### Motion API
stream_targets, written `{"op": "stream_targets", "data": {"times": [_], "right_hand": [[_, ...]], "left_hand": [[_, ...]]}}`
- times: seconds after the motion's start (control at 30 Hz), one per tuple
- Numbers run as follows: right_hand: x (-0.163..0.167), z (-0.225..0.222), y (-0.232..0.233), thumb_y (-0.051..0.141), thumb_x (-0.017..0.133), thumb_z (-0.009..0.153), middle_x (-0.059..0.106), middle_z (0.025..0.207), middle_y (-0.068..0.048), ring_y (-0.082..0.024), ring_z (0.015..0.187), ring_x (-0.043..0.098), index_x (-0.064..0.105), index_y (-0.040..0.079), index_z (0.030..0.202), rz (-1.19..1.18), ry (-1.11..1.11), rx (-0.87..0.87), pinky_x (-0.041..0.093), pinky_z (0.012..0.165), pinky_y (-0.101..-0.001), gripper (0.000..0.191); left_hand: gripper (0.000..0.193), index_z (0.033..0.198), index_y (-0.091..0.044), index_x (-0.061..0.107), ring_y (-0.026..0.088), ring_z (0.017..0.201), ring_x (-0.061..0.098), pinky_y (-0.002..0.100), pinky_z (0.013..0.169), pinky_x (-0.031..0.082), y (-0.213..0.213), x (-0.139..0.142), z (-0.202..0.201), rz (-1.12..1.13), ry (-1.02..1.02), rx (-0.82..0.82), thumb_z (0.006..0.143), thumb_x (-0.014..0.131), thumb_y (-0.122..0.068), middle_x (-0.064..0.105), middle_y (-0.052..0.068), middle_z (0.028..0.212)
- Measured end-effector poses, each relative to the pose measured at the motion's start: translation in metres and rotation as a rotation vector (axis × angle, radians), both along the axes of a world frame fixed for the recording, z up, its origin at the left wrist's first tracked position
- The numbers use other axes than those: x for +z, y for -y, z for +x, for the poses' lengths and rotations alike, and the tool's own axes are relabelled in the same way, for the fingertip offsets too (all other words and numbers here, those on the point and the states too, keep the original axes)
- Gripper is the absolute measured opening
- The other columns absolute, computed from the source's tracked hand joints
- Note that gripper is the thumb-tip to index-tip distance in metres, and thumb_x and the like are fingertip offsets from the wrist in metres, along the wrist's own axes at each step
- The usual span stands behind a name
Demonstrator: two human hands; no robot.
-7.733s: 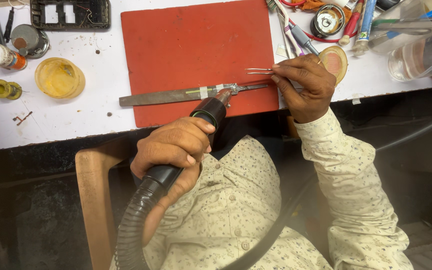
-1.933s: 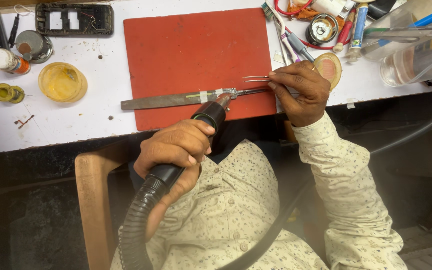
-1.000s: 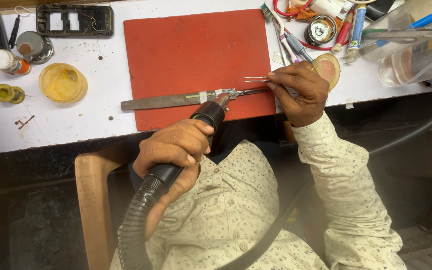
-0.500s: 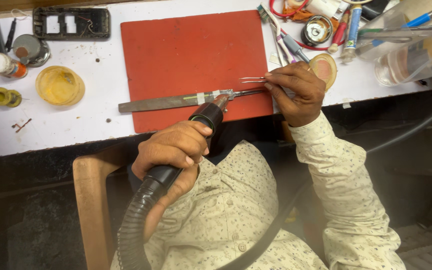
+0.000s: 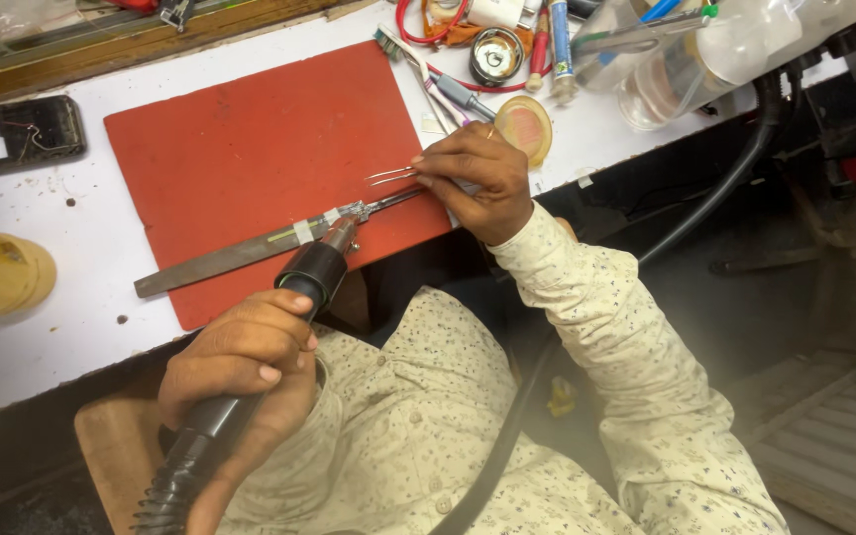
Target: The person solders a small component held against a blade-like workpiece taped to a red mat on the bench. They pick up a hot-air tool with a hose and heat the joint while positioning it with tweezers, then apply flux with a brush and work on the joint with a blue-handled tool.
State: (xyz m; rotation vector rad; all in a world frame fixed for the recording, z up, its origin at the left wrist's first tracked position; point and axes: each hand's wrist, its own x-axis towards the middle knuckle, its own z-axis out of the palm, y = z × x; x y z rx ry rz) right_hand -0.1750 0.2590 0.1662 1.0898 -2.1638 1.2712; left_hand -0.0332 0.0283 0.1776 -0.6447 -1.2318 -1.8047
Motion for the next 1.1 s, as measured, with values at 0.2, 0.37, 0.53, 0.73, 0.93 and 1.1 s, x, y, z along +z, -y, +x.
{"op": "stream_targets", "data": {"times": [0.2,0.37,0.53,0.73,0.93,1.1], "right_hand": [[-0.002,-0.002,-0.001,-0.002,0.083,0.087,0.074,0.097,-0.008,-0.021,0.09,0.069,0.077,0.004,0.102,0.008,-0.015,0.0,0.051,0.083,-0.0332,0.017],[-0.003,-0.001,-0.002,-0.002,0.083,0.088,0.074,0.098,-0.007,-0.021,0.092,0.069,0.077,0.005,0.103,0.015,-0.012,-0.009,0.052,0.084,-0.033,0.017],[-0.002,-0.002,-0.001,-0.002,0.083,0.088,0.074,0.097,-0.007,-0.021,0.091,0.068,0.077,0.004,0.103,0.014,-0.017,-0.004,0.052,0.083,-0.0329,0.017],[-0.004,-0.003,0.0,-0.003,0.083,0.087,0.074,0.097,-0.007,-0.02,0.09,0.069,0.076,0.004,0.102,0.008,-0.018,0.004,0.051,0.082,-0.0329,0.018],[-0.003,-0.001,0.001,-0.006,0.082,0.087,0.075,0.099,-0.01,-0.021,0.091,0.069,0.076,0.003,0.103,-0.002,0.008,0.005,0.052,0.084,-0.0331,0.018],[0.0,0.001,0.001,-0.008,0.082,0.088,0.075,0.1,-0.011,-0.022,0.092,0.068,0.076,0.002,0.104,0.01,0.029,-0.002,0.052,0.085,-0.033,0.019]], "left_hand": [[0.081,0.09,-0.004,0.05,0.025,0.051,0.058,0.051,0.069,0.06,0.003,-0.009,0.001,-0.016,-0.032,-0.022,0.086,0.039,-0.084,0.055,0.012,0.06],[0.074,0.089,-0.004,0.049,0.027,0.051,0.061,0.054,0.072,0.061,0.007,-0.007,0.005,-0.046,0.077,-0.013,0.09,0.042,-0.078,0.057,0.013,0.059],[0.066,0.09,-0.005,0.05,0.027,0.052,0.061,0.055,0.073,0.061,0.004,-0.006,0.005,-0.03,0.053,-0.035,0.095,0.044,-0.071,0.058,0.013,0.06],[0.055,0.089,-0.005,0.049,0.027,0.049,0.059,0.055,0.07,0.06,0.007,0.0,0.003,-0.063,0.079,0.002,0.099,0.05,-0.059,0.056,0.013,0.059],[0.054,0.092,-0.005,0.049,0.026,0.051,0.06,0.049,0.07,0.06,-0.004,0.002,-0.009,0.03,-0.053,0.028,0.101,0.052,-0.058,0.056,0.012,0.06],[0.044,0.088,-0.006,0.049,0.022,0.048,0.059,0.048,0.067,0.061,-0.004,0.006,-0.006,-0.041,0.0,0.059,0.1,0.062,-0.046,0.057,0.011,0.059]]}}
